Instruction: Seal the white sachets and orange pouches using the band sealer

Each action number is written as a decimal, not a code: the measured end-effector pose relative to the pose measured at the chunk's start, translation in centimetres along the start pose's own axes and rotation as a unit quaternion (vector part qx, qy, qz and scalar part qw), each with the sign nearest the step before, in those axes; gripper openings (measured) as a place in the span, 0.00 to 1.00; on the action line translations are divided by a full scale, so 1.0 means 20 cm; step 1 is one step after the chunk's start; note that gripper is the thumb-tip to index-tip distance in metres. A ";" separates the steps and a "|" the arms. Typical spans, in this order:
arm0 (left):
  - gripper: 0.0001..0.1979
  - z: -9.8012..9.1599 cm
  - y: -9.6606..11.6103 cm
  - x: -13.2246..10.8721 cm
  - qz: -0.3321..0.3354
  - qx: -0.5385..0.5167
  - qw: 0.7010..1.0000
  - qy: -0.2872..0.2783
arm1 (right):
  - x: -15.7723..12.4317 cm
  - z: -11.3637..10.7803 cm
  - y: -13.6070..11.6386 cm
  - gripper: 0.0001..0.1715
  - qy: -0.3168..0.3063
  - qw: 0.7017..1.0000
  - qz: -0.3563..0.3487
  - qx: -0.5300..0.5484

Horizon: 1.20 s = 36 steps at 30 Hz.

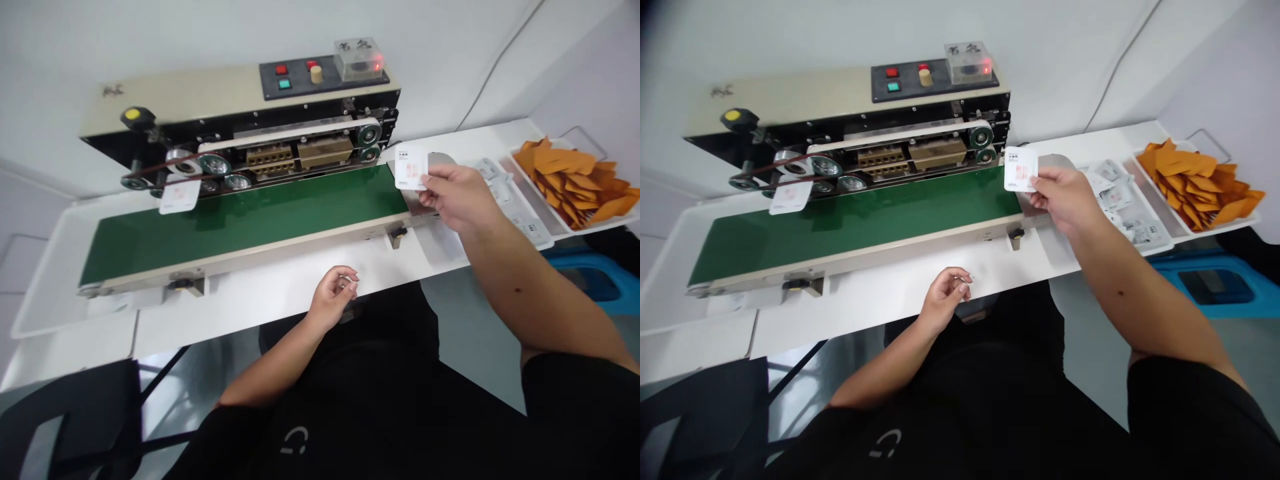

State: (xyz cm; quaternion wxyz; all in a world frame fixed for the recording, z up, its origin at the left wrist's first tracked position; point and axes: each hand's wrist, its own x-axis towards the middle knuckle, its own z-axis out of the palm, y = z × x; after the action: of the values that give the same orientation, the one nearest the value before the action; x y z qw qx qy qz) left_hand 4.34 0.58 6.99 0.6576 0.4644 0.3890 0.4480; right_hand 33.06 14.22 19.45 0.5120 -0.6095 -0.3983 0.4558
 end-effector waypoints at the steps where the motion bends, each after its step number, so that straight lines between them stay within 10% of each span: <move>1: 0.20 -0.01 0.00 0.00 -0.001 0.004 1.000 -0.001 | 0.05 0.01 -0.03 0.03 -0.005 1.000 0.014 -0.007; 13: 0.21 -0.08 -0.03 0.04 -0.024 0.032 0.999 -0.002 | 0.27 0.17 -0.09 0.07 -0.053 0.996 0.057 -0.044; 24: 0.20 -0.11 -0.03 0.05 -0.016 0.032 0.999 0.000 | 0.16 0.21 -0.18 0.05 -0.026 0.996 0.025 -0.076; 32: 0.18 -0.12 -0.03 0.04 -0.011 0.037 0.999 0.009 | 0.05 -0.29 -0.14 0.08 0.179 0.973 -0.128 -0.066; 36: 0.18 -0.11 -0.03 0.03 -0.014 0.054 0.998 0.012 | 0.06 -0.65 0.04 0.09 0.267 0.951 -0.085 -0.130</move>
State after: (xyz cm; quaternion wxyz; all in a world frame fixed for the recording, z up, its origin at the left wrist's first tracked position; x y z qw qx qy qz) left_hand 2.73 1.65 5.75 0.6330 0.4882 0.4273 0.4224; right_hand 45.81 11.83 19.36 0.5524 -0.7345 -0.3530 0.1754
